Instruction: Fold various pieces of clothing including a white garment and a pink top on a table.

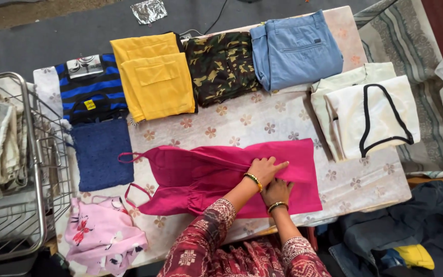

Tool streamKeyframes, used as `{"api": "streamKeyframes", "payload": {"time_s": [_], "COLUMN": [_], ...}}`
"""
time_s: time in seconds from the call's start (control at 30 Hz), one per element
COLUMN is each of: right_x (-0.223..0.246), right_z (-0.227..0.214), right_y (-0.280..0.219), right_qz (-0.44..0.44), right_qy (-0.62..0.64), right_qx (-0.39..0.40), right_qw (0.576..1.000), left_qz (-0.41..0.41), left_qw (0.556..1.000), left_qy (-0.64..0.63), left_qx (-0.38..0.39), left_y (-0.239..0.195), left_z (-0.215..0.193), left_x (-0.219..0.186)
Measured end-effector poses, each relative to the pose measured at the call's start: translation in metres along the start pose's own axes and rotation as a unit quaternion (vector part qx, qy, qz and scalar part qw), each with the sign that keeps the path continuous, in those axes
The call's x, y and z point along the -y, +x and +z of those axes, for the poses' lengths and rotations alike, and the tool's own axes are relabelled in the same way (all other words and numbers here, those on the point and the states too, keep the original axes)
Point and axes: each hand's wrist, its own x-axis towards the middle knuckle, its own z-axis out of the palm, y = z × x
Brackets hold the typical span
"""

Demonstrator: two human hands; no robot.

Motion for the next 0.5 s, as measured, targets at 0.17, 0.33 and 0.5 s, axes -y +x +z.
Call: {"api": "streamKeyframes", "payload": {"time_s": [0.17, 0.33, 0.5], "right_x": [-0.053, -0.046, -0.043], "right_z": [0.06, 0.014, -0.022], "right_y": [0.0, -0.026, -0.023], "right_qz": [-0.1, -0.035, -0.06], "right_qy": [0.244, 0.236, 0.007], "right_qx": [-0.33, -0.478, -0.418], "right_qw": [0.906, 0.845, 0.906], "left_qz": [-0.016, 0.008, 0.016], "left_qw": [0.999, 0.999, 0.993], "left_qy": [-0.028, -0.027, 0.031], "left_qx": [-0.016, -0.044, -0.113], "left_y": [-0.013, -0.037, -0.083], "left_z": [0.016, 0.023, 0.006], "left_x": [-0.003, -0.006, 0.033]}}
